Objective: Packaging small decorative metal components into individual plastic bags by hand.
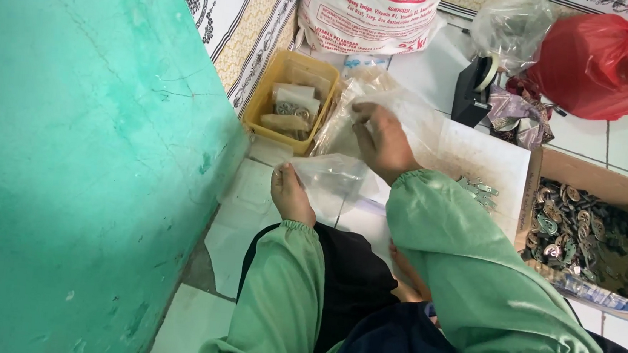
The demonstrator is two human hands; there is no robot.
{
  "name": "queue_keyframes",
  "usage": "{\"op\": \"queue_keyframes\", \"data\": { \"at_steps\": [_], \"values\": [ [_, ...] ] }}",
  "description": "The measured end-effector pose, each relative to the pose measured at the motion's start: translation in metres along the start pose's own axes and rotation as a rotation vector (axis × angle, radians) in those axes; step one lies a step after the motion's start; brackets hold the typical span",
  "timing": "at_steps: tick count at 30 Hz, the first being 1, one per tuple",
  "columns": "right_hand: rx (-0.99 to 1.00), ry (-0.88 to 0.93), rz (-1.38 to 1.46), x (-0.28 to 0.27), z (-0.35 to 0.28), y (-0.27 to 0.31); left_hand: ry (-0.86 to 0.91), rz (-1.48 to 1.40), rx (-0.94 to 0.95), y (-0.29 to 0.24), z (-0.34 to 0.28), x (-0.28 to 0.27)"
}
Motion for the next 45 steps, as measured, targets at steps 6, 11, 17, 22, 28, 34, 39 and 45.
{"op": "queue_keyframes", "data": {
  "at_steps": [6, 11, 17, 22, 28, 34, 39, 45],
  "values": [
    [0.699, 0.763, 0.164, 0.088, -0.106, -0.058, -0.024, -0.145, 0.012, -0.029, -0.022, 0.002],
    [0.322, 0.156, 0.102, 0.01, -0.126, 0.001, -0.003, -0.144, 0.095, -0.053, -0.045, 0.011],
    [0.361, 0.084, -0.25, -0.048, -0.203, 0.013, 0.084, 0.09, 0.052, 0.006, -0.035, 0.013],
    [0.21, -0.31, 0.132, -0.122, -0.201, 0.031, 0.243, 0.229, 0.098, -0.02, -0.122, 0.033],
    [0.148, -0.391, 0.144, -0.215, -0.188, 0.076, 0.46, 0.464, 0.16, -0.008, -0.184, 0.033],
    [0.395, -0.335, 0.301, -0.26, -0.206, 0.068, 0.656, 0.775, 0.211, 0.018, -0.192, 0.036],
    [0.611, -0.435, 0.382, -0.278, -0.246, 0.034, 0.7, 0.934, 0.329, 0.023, -0.193, 0.034],
    [0.828, -0.563, 0.379, -0.294, -0.285, -0.015, 0.657, 0.746, 0.308, 0.015, -0.196, 0.034]
  ]
}}
Point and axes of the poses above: each hand's wrist, its own z-axis towards the middle knuckle, its own x-axis out of the palm, y = z × x, the point moved 9 cm from there along z, towards the middle knuckle, and after that the axes turned 4 degrees about -y, right-handed, at the moved point
